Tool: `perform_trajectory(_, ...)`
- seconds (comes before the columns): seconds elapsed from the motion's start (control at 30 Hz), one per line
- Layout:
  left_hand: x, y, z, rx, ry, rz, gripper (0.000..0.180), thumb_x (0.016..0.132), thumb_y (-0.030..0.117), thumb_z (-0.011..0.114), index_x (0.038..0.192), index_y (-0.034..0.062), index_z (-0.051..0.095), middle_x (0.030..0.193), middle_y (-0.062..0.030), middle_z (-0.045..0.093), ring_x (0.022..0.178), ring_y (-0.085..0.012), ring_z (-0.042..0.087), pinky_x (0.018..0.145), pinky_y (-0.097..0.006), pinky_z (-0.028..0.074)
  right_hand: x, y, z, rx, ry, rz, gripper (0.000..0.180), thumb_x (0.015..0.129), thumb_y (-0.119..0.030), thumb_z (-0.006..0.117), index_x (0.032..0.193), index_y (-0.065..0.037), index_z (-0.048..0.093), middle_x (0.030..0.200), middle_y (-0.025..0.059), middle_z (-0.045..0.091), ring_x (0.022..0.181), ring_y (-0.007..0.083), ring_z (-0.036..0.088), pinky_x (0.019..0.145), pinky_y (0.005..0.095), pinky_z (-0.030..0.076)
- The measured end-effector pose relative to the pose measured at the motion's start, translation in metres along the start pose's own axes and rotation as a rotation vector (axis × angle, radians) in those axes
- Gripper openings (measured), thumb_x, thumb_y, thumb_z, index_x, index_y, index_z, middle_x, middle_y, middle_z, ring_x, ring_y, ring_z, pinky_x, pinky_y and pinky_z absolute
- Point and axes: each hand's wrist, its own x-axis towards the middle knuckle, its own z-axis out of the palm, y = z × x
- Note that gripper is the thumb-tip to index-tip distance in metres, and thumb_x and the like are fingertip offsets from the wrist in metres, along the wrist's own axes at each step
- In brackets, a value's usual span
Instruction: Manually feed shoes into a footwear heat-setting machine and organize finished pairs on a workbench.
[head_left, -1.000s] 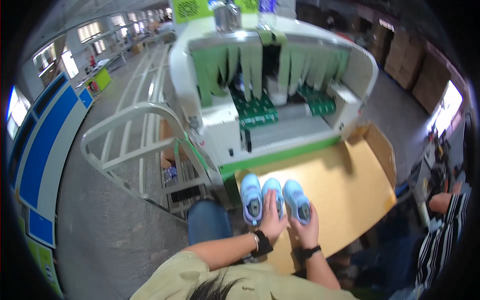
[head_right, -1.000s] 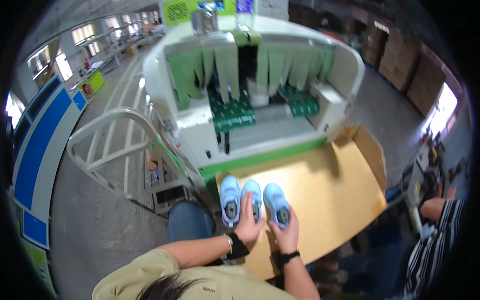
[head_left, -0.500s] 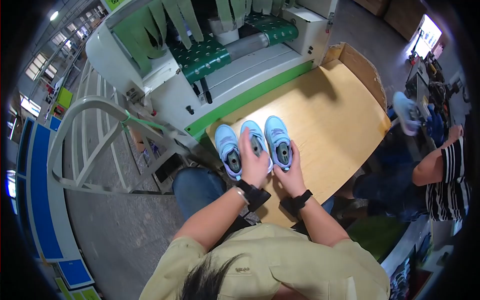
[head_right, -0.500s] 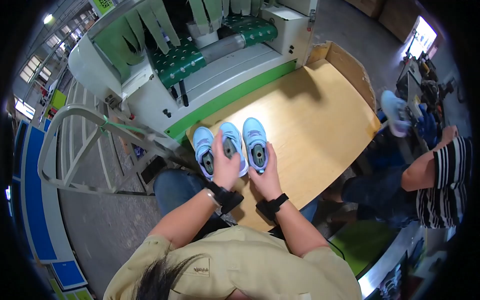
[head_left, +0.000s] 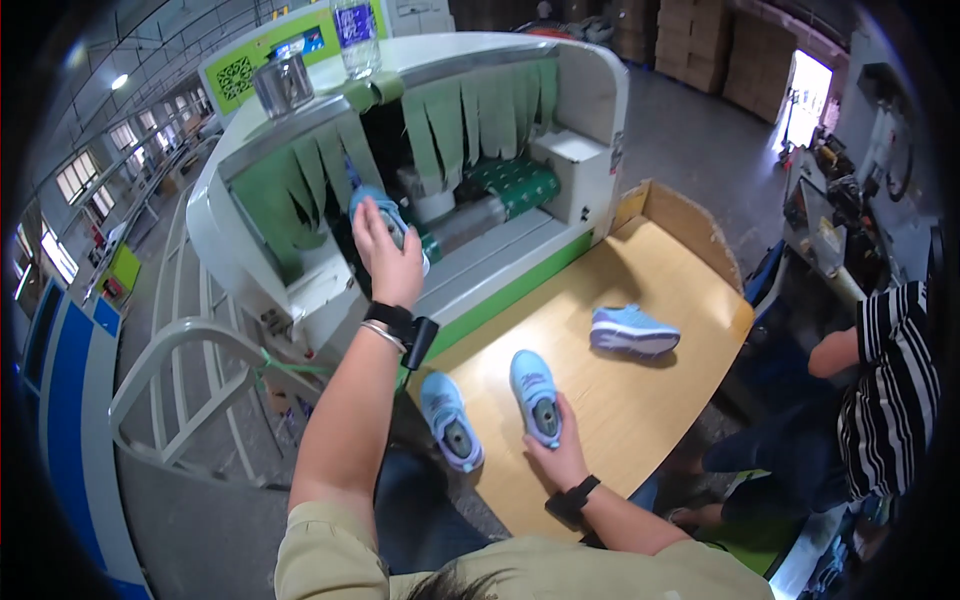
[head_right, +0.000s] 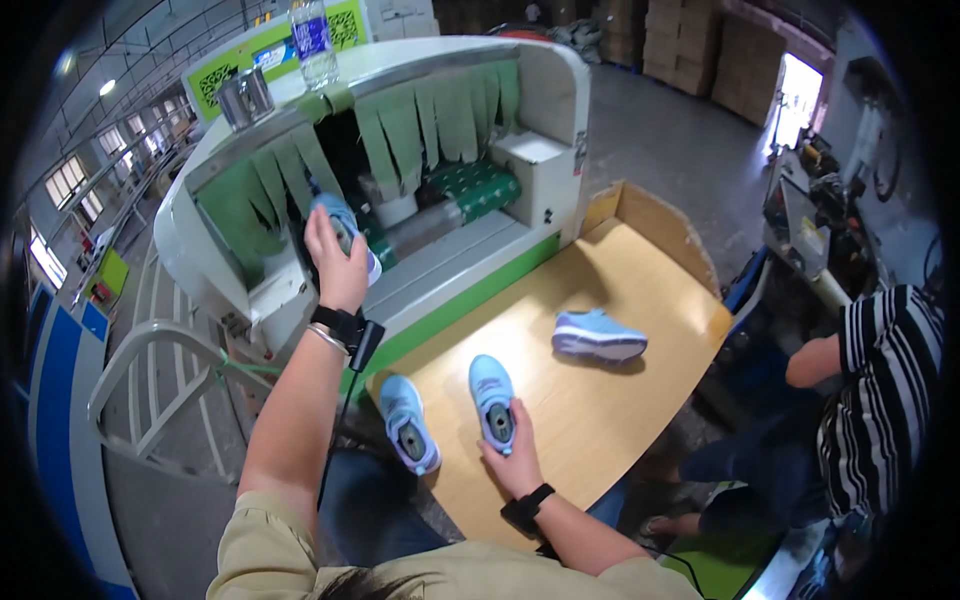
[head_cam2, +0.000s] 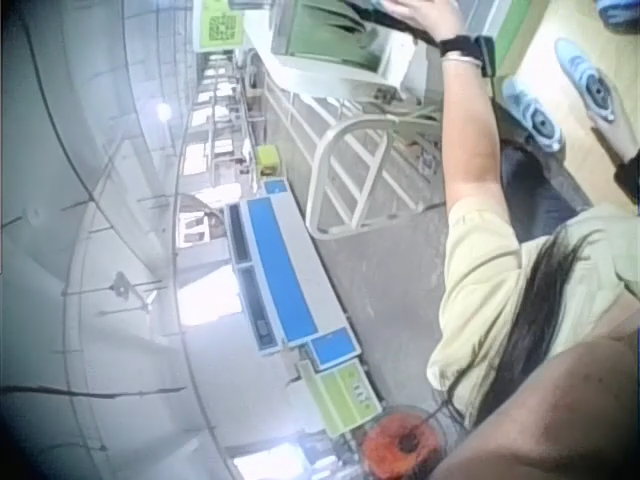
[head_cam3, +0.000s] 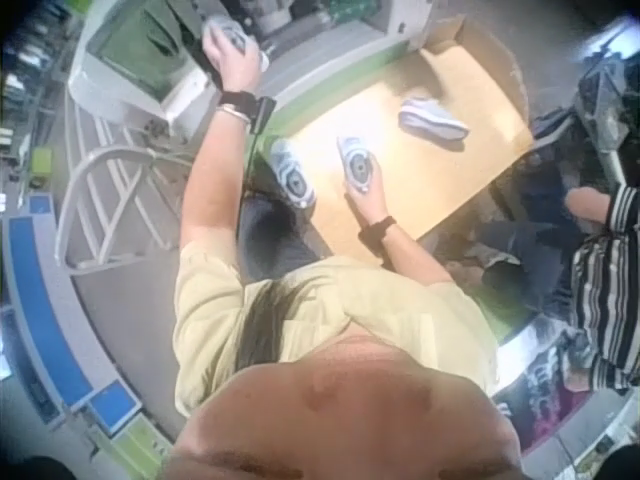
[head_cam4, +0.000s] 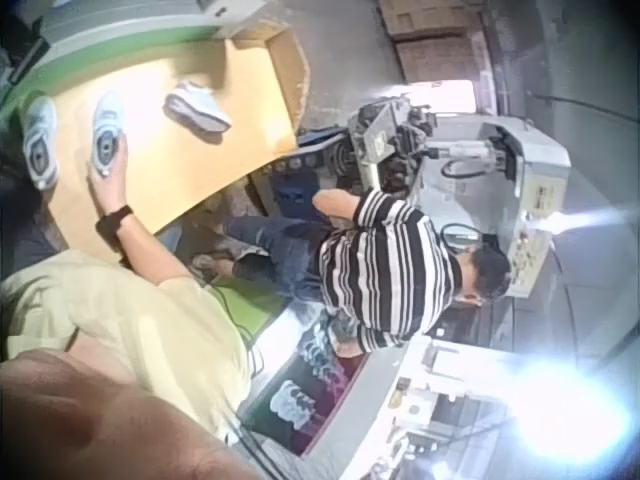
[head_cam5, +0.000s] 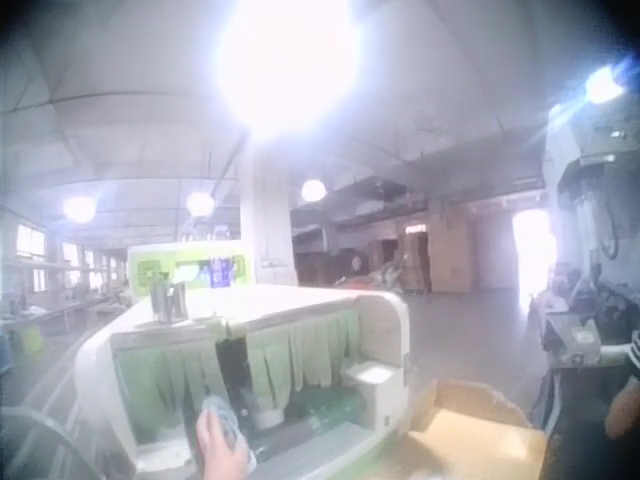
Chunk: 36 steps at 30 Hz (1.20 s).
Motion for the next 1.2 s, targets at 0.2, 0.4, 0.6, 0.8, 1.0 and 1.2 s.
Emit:
perform_trajectory(0.2,-0.028,0.047,-0.016,-0.339,-0.147,-0.136,0.062,0.099,0.018,0.053,0.152,0.0016,0.024,0.160,-0.0234,0.013,0.147,-0.0361,0.020,0.119,-0.040,0.020,0.046,-0.006,-0.044,0.336,0.108,0.143,0.075,0.077,-0.008,0.074,0.142,-0.001,0.038,0.136,0.0162,0.048,0.126,0.0262,0.048,0.108,0.0360,0.039)
perform_trajectory(0.4,-0.186,0.046,-0.078,0.055,-0.576,-0.213,0.071,0.086,0.022,0.066,0.148,0.0065,0.037,0.160,-0.0264,0.011,0.147,-0.0457,0.012,0.116,-0.059,0.011,0.209,-0.126,-0.059,0.352,0.115,-0.394,0.062,0.083,-0.008,0.071,0.138,-0.006,0.043,0.132,0.0112,0.052,0.123,0.0218,0.051,0.106,0.0352,0.040)
perform_trajectory(0.6,-0.269,0.034,-0.051,-0.028,-0.557,-0.285,0.056,0.083,0.015,0.063,0.136,0.0066,0.048,0.152,-0.0258,0.026,0.140,-0.0472,0.025,0.115,-0.055,0.020,0.394,-0.101,-0.023,-0.030,0.187,-0.387,0.068,0.084,-0.011,0.069,0.146,-0.023,0.042,0.123,0.0229,0.059,0.113,0.0386,0.059,0.097,0.0419,0.047)
perform_trajectory(0.8,-0.269,0.025,-0.053,-0.012,-0.559,-0.263,0.052,0.082,0.008,0.062,0.132,0.0063,0.050,0.146,-0.0265,0.033,0.136,-0.0478,0.030,0.114,-0.054,0.024,0.333,-0.033,0.002,-0.166,0.229,-0.441,0.064,0.089,-0.010,0.059,0.150,-0.019,0.038,0.132,0.0231,0.054,0.120,0.0423,0.052,0.104,0.0447,0.042)
perform_trajectory(1.0,-0.261,0.026,-0.054,-0.012,-0.542,-0.231,0.050,0.083,0.005,0.060,0.132,0.0045,0.049,0.146,-0.0268,0.032,0.133,-0.0469,0.032,0.111,-0.054,0.027,0.202,0.018,-0.130,-0.969,0.233,0.291,0.031,0.093,-0.035,0.059,0.113,-0.014,0.069,0.119,0.0114,0.063,0.122,0.0332,0.051,0.110,0.0602,0.025)
perform_trajectory(1.2,-0.263,0.028,-0.054,-0.081,-0.553,-0.246,0.049,0.084,0.005,0.059,0.131,0.0014,0.049,0.146,-0.0270,0.032,0.134,-0.0463,0.031,0.111,-0.054,0.026,0.101,0.071,-0.184,-0.181,0.424,-0.038,0.036,0.099,-0.031,0.056,0.125,-0.006,0.058,0.121,0.0164,0.057,0.115,0.0318,0.053,0.103,0.0406,0.039)
